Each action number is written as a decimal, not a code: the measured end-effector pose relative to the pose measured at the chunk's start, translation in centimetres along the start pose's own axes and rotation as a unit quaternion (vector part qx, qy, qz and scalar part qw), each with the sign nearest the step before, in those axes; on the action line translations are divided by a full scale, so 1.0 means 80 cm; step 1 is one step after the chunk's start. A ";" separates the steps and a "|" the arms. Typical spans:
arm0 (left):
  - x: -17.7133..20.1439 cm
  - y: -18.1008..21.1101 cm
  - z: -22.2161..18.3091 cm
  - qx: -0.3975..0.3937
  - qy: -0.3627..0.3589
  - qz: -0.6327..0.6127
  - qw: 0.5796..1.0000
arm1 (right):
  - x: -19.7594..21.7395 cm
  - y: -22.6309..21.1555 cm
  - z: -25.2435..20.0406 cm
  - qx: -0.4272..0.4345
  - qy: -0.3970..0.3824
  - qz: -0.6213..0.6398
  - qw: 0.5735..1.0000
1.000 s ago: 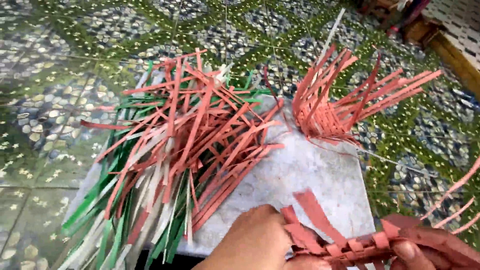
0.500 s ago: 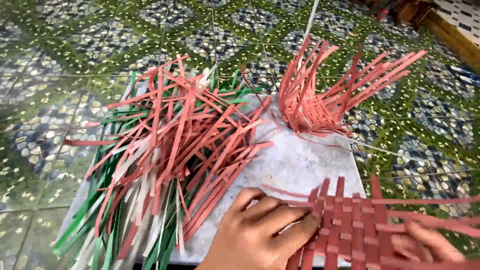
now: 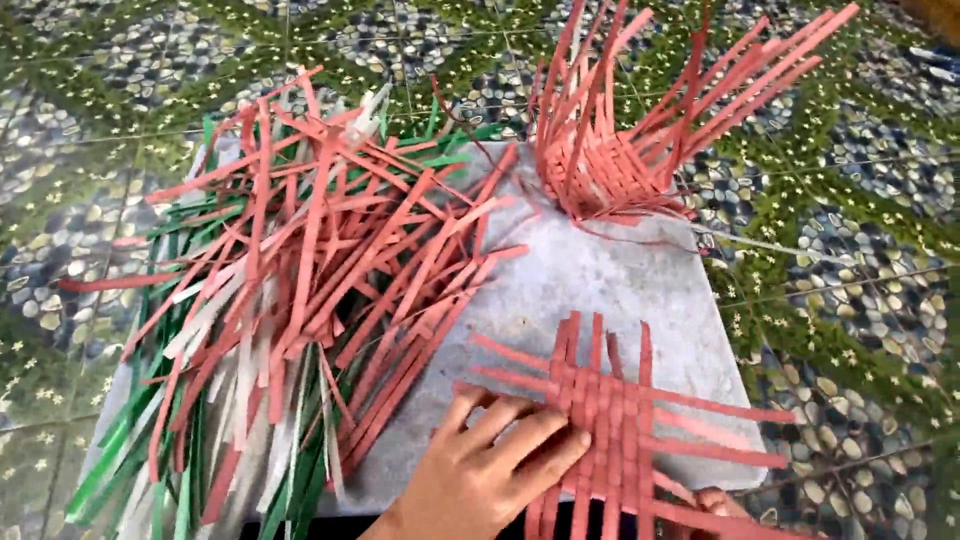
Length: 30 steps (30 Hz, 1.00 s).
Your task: Weaving flat plastic strips together to create a base for a mat or basket.
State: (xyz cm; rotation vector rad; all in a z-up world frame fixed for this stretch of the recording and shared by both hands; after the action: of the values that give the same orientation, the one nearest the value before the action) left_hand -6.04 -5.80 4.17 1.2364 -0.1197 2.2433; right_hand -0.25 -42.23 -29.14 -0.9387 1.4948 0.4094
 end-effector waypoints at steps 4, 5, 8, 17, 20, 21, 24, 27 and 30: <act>-0.026 -0.010 -0.013 -0.006 -0.081 -0.004 0.997 | -0.063 -0.053 -0.023 -0.015 0.138 -0.315 0.939; -0.031 -0.013 -0.017 -0.005 -0.083 -0.006 0.997 | -0.119 -0.045 0.020 -0.016 0.140 -0.314 0.939; -0.048 -0.021 -0.028 0.012 -0.164 0.013 0.986 | -0.274 -0.026 0.031 -0.019 0.415 -0.500 0.760; -0.057 -0.032 -0.058 0.000 -0.248 0.027 0.968 | -0.357 -0.034 0.076 -0.035 0.496 -0.519 0.695; -0.067 -0.013 -0.055 -0.042 -0.273 0.100 0.956 | -0.365 -0.038 0.091 -0.041 0.491 -0.524 0.694; -0.063 -0.005 -0.044 -0.017 -0.198 0.051 0.979 | -0.362 -0.039 0.097 -0.060 0.486 -0.515 0.704; -0.063 0.006 -0.014 0.032 -0.111 -0.009 0.993 | -0.354 -0.043 0.108 -0.085 0.478 -0.503 0.715; -0.082 0.005 -0.012 0.063 -0.139 -0.026 0.988 | -0.355 -0.054 0.108 -0.099 0.472 -0.505 0.716; -0.089 0.003 -0.011 0.081 -0.175 -0.045 0.980 | -0.354 -0.066 0.104 -0.126 0.455 -0.515 0.716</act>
State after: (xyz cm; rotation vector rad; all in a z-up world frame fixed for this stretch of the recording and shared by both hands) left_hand -3.90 -8.82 -2.02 1.6825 -0.0130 1.9716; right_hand 6.53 -30.52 -2.33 -2.2087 1.4451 -0.8272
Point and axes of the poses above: each hand's wrist, its own z-axis towards the middle knuckle, its own x-axis out of the back of the hand, y = z × x, the point moved 4 cm from there along z, towards the middle knuckle, and after that the axes turned 12 degrees about -y, right-handed, at the moved point
